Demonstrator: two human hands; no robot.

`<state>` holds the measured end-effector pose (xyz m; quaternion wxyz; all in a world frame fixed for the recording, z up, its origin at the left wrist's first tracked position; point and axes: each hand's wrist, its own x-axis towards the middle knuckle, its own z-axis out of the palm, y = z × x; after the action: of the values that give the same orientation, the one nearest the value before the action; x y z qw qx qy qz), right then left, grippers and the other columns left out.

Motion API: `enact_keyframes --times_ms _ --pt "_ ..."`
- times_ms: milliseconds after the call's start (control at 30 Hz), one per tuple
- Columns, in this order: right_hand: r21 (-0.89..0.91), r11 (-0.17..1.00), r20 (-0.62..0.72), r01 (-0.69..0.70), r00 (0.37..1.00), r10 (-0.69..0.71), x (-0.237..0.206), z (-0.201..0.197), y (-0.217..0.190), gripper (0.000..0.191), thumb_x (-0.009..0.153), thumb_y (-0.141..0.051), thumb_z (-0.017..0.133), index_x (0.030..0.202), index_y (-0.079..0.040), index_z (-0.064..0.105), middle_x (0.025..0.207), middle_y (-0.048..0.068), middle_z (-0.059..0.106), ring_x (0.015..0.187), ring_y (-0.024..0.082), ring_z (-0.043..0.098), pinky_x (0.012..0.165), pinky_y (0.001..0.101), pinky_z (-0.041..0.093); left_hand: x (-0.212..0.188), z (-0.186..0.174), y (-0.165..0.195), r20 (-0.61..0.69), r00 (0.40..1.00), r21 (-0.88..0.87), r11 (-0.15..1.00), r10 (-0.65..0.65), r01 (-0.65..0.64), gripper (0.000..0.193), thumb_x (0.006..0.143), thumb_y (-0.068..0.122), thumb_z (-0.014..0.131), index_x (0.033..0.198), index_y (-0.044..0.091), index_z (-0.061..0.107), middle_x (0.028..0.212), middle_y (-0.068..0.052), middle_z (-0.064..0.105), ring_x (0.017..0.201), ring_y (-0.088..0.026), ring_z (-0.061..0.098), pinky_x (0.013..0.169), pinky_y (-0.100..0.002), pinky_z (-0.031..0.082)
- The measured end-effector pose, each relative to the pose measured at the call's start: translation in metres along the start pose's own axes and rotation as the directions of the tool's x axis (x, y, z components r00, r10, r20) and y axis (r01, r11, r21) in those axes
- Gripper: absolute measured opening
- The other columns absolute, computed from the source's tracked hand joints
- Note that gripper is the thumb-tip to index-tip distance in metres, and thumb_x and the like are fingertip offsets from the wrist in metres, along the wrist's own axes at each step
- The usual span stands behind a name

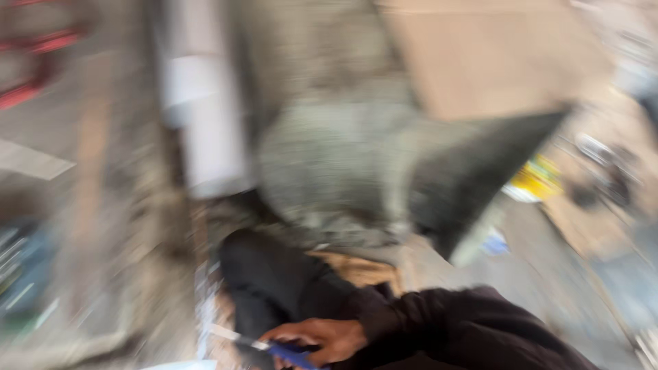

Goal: The person sits on the floor of a motor repair workshop and cuts strips of white insulating sheet with scissors, folds and shapes the strips by hand, and inserts them into the slots of an electric motor stator housing as slot insulation liners.

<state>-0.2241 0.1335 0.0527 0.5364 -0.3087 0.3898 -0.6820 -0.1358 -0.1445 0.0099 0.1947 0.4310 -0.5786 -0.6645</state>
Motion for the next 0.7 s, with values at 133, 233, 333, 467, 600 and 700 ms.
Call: enact_keyframes --times_ms 133,233,333,467,600,700 --pt "0.181 0.95 0.078 -0.256 0.966 0.246 0.028 0.003 0.019 0.082 0.099 -0.034 0.075 0.161 -0.007 0.027 0.133 0.008 0.054 0.118 0.016 0.055 0.101 0.0351 0.045 -0.046 -0.038 0.011 -0.201 0.979 -0.088 0.995 0.022 -0.04 0.027 0.096 0.014 0.066 0.117 -0.003 0.069 0.106 -0.013 0.074 0.092 -0.021 0.069 0.079 -0.037 0.058" --pt "0.103 0.929 0.155 -0.355 0.929 0.337 0.049 0.006 0.028 0.084 0.095 -0.037 0.075 0.158 -0.002 0.031 0.126 0.013 0.057 0.108 0.017 0.057 0.095 0.034 0.047 -0.091 -0.055 0.013 -0.332 0.943 -0.187 0.981 -0.011 -0.054 0.026 0.096 0.014 0.066 0.116 -0.003 0.07 0.105 -0.012 0.075 0.092 -0.02 0.069 0.08 -0.036 0.058" --pt "-0.053 0.95 0.278 -0.307 0.909 0.31 0.058 0.014 0.029 0.085 0.097 -0.043 0.066 0.16 0.001 0.03 0.124 0.014 0.057 0.104 0.019 0.058 0.096 0.0354 0.048 -0.11 -0.06 0.017 -0.328 0.942 -0.393 0.897 0.071 -0.204 0.019 0.097 0.013 0.067 0.107 -0.003 0.068 0.102 -0.009 0.072 0.09 -0.015 0.067 0.078 -0.034 0.06" --pt "-0.123 0.953 0.361 -0.276 0.882 0.302 0.075 0.034 0.032 0.087 0.097 -0.044 0.06 0.159 0.006 0.025 0.125 0.016 0.057 0.102 0.022 0.059 0.095 0.038 0.048 -0.117 -0.067 0.03 -0.331 0.938 -0.483 0.836 0.102 -0.261 0.013 0.098 0.011 0.066 0.095 -0.001 0.064 0.097 -0.007 0.071 0.087 -0.013 0.069 0.075 -0.031 0.061" --pt "-0.149 0.966 0.387 -0.213 0.886 0.255 0.084 0.049 0.03 0.089 0.098 -0.047 0.058 0.16 0.008 0.025 0.123 0.018 0.058 0.104 0.023 0.059 0.093 0.0381 0.05 -0.128 -0.07 0.039 -0.33 0.931 -0.403 0.87 0.153 -0.285 0.019 0.101 0.013 0.069 0.091 -0.002 0.062 0.091 -0.007 0.072 0.083 -0.011 0.068 0.076 -0.029 0.062" --pt "-0.157 0.964 0.406 -0.213 0.876 0.259 0.088 0.051 0.03 0.089 0.099 -0.047 0.058 0.16 0.009 0.025 0.123 0.018 0.057 0.104 0.023 0.058 0.093 0.0383 0.049 -0.133 -0.071 0.041 -0.314 0.944 -0.382 0.896 0.103 -0.225 0.019 0.099 0.014 0.07 0.093 -0.002 0.063 0.086 -0.009 0.073 0.077 -0.012 0.07 0.071 -0.029 0.059"
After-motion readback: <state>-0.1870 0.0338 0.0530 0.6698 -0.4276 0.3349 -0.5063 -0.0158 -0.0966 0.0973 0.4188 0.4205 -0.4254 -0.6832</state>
